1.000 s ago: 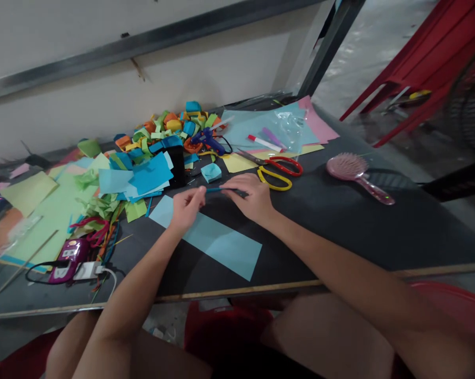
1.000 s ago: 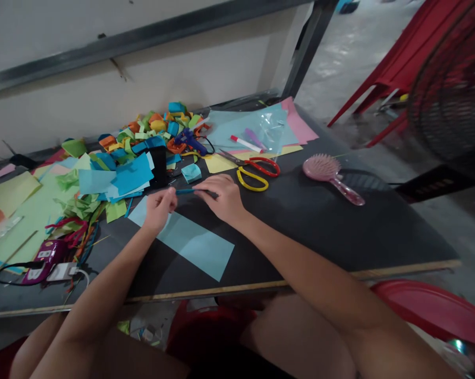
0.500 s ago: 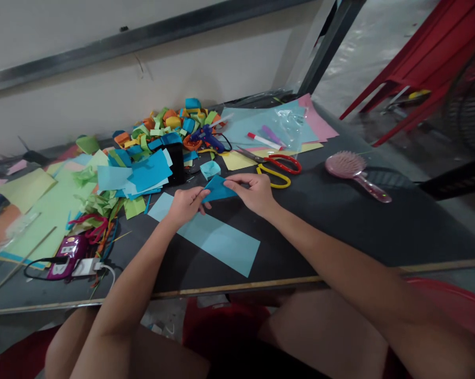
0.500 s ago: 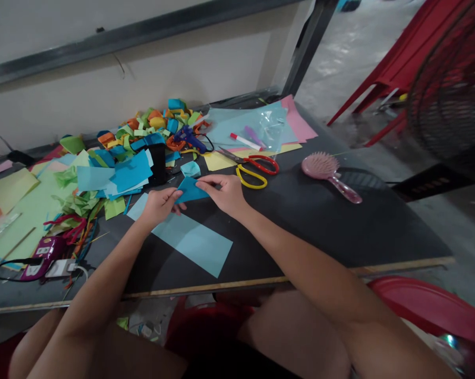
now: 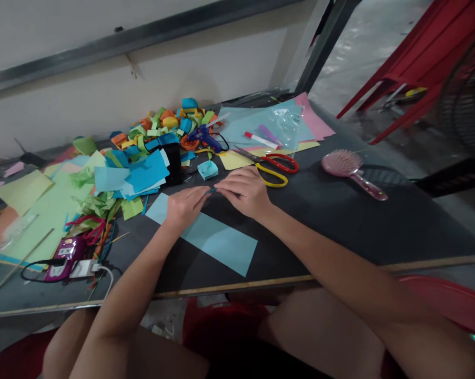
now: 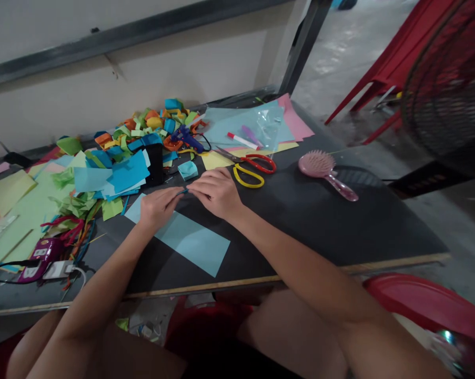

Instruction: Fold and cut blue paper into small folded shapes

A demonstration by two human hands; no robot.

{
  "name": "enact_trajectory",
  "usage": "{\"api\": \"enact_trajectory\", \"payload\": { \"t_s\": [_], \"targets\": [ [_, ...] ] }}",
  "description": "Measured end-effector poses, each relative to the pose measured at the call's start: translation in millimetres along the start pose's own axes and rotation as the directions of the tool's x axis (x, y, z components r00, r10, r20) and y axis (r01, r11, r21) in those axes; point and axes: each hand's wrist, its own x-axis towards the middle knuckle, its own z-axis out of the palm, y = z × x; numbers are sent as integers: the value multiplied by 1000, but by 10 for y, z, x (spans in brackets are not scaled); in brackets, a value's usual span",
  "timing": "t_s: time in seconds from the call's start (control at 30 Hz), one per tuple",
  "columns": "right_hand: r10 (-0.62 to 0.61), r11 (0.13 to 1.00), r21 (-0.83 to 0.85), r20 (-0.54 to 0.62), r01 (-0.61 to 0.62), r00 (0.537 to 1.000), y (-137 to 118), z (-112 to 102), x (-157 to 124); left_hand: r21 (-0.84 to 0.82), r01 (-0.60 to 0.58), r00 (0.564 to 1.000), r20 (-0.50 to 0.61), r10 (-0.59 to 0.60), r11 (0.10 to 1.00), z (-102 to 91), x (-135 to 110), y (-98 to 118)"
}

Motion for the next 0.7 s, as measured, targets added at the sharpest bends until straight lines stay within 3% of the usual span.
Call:
{"api": "enact_trajectory", "payload": {
  "t_s": [0.17,0.27,0.53,0.7],
  "targets": [
    [-2,1000,-3,-48,2,999,-122,-41,50,92,-94,995,32,91,991,-13,7,99],
    [7,1000,20,-16,-7,1000,-182,-55,67,108,-141,990,47,136,984,-21,1,143],
    [1,1000,-23,106,2,994,-146,-59,29,45,-35,987,158,27,998,7,-43,169],
    [-38,997,-69,110,46,993,-154,-62,64,45,-57,985,167,49,997,4,-27,185]
  ]
}}
